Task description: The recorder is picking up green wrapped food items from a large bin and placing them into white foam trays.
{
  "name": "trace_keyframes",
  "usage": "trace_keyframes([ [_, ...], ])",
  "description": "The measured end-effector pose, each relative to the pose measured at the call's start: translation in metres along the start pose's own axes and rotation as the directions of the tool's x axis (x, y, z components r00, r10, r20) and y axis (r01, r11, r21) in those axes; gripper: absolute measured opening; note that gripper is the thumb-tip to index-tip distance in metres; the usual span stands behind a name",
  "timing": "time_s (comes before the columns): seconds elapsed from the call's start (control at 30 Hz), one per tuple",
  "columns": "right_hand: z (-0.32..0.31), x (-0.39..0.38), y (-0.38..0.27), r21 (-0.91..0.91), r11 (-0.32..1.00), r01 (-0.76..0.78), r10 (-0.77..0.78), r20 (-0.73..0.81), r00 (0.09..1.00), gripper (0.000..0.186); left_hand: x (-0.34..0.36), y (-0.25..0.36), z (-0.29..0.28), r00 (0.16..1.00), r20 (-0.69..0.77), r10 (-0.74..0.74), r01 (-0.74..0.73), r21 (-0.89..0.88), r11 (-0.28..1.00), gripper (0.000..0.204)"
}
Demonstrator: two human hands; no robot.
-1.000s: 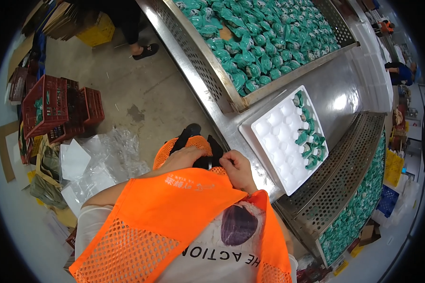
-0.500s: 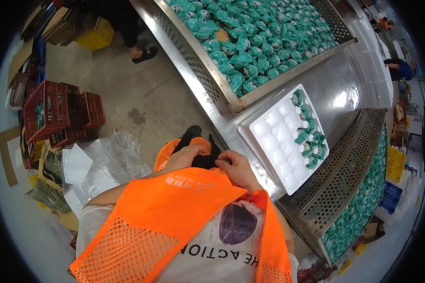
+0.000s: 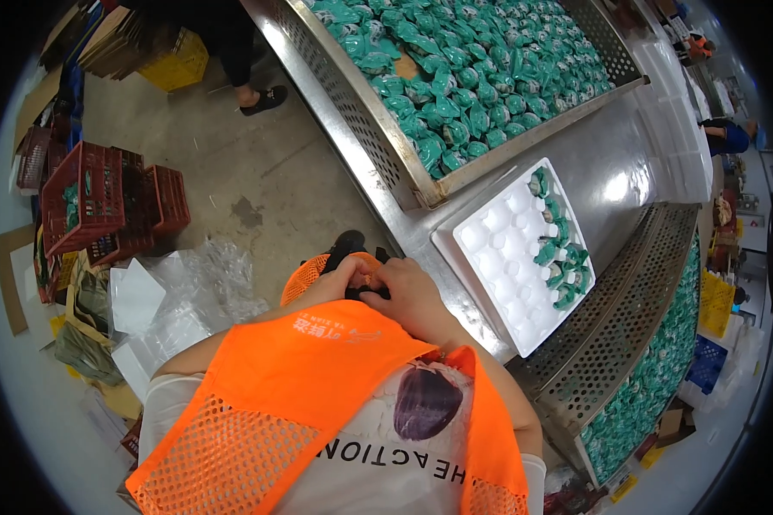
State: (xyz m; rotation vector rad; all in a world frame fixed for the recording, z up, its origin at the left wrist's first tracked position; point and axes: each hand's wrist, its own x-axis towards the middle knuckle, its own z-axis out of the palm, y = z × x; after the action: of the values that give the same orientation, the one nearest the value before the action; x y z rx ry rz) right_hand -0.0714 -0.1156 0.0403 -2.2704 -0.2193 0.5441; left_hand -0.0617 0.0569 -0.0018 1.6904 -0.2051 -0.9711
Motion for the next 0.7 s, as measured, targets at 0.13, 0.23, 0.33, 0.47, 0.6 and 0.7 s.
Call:
trace_keyframes([
  [0.13, 0.001, 0.003, -0.001, -0.099, 0.995, -0.004, 0.006, 0.020, 1.000, 0.017, 0.001, -0.005, -0.001, 0.998, 0.059, -0.010, 0.016, -0.109, 0.994, 0.032],
  [0.23, 0.000, 0.004, 0.010, 0.132, 0.991, -0.026, 0.012, 0.108, 0.994, 0.016, -0.005, 0.000, -0.001, 0.998, 0.057, -0.008, 0.014, -0.112, 0.994, 0.033],
  [0.33, 0.001, 0.011, 0.017, 0.189, 0.976, -0.104, 0.062, 0.214, 0.975, 0.016, -0.010, 0.014, -0.005, 0.996, 0.083, 0.042, -0.042, -0.006, 0.999, 0.034],
  [0.47, 0.004, 0.011, 0.026, 0.262, 0.965, -0.009, -0.067, 0.277, 0.959, 0.015, -0.008, 0.005, -0.004, 0.997, 0.067, 0.049, -0.050, 0.008, 0.999, 0.037],
  [0.6, -0.006, 0.005, 0.031, 0.257, 0.964, 0.066, -0.108, 0.153, 0.982, 0.012, -0.003, -0.004, -0.006, 0.998, 0.057, 0.041, -0.045, 0.062, 0.997, 0.037],
  [0.7, -0.014, -0.004, 0.045, 0.354, 0.929, -0.104, 0.056, 0.143, 0.988, 0.022, 0.002, -0.013, -0.005, 0.998, 0.064, -0.012, 0.017, -0.064, 0.998, 0.039],
])
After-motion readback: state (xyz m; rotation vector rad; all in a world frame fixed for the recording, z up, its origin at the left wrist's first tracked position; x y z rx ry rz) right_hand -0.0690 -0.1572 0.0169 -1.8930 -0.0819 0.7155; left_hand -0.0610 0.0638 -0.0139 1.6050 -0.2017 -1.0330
